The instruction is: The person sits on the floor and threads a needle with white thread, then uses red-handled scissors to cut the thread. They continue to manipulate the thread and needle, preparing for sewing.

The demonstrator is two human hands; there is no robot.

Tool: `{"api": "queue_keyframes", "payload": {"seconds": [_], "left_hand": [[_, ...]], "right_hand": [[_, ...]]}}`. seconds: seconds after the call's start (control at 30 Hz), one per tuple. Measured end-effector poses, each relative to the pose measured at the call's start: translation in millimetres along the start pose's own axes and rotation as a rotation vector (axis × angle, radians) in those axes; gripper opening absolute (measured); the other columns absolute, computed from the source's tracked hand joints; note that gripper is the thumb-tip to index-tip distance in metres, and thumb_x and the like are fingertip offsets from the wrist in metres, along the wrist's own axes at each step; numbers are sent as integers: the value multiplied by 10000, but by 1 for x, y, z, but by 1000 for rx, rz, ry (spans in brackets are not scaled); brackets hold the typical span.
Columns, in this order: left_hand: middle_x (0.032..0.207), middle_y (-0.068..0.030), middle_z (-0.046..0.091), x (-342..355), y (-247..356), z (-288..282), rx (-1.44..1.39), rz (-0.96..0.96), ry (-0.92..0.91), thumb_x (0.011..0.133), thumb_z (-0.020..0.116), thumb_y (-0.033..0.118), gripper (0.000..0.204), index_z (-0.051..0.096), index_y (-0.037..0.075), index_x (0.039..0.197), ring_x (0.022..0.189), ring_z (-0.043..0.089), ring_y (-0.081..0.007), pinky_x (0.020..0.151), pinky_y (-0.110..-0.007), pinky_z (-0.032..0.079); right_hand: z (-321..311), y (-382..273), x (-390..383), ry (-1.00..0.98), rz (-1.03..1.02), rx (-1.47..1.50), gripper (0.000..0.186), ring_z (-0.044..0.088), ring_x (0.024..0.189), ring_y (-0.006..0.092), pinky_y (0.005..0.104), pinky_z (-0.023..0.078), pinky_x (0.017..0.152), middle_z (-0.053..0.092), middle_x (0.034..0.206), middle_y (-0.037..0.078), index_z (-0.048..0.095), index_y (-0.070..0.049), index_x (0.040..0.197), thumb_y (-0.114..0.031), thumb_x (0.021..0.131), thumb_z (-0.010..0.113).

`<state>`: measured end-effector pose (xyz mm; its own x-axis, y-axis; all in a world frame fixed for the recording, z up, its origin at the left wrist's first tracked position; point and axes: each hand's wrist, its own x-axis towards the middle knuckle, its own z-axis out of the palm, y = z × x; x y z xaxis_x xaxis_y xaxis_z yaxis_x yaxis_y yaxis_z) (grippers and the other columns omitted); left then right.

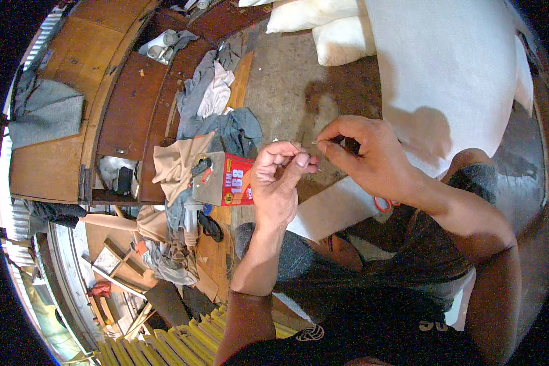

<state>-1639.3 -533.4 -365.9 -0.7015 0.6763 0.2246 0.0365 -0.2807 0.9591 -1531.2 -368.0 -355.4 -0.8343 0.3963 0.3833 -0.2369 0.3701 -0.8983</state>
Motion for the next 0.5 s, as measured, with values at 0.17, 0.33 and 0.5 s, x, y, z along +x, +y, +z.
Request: {"api": "queue_keyframes", "payload": {"seconds": [0.17, 0.33, 0.5], "left_hand": [[936, -96, 685, -5, 6, 14, 175, 4, 81, 948, 608, 20, 124, 635, -20, 1063, 838, 671, -152, 729, -302, 584], [883, -83, 696, -8, 3, 17, 203, 45, 79, 964, 602, 52, 99, 652, -17, 1014, 795, 666, -137, 706, -283, 579], [882, -86, 693, -7, 1, 8, 264, 20, 24, 981, 584, 85, 117, 648, -12, 997, 790, 660, -133, 678, -278, 578]], "right_hand": [[5, 7, -4, -1, -65, 2, 118, 681, 734, 209, 331, 513, 585, 692, 845, 126, 682, -21, 936, -107, 855, 691], [5, 7, -7, -75, -117, -66, 122, 676, 726, 252, 358, 528, 610, 670, 837, 126, 669, -30, 952, -90, 848, 695], [11, 8, -10, -35, -168, -121, 122, 663, 722, 306, 387, 535, 616, 652, 816, 129, 664, -34, 951, -79, 842, 695]]}}
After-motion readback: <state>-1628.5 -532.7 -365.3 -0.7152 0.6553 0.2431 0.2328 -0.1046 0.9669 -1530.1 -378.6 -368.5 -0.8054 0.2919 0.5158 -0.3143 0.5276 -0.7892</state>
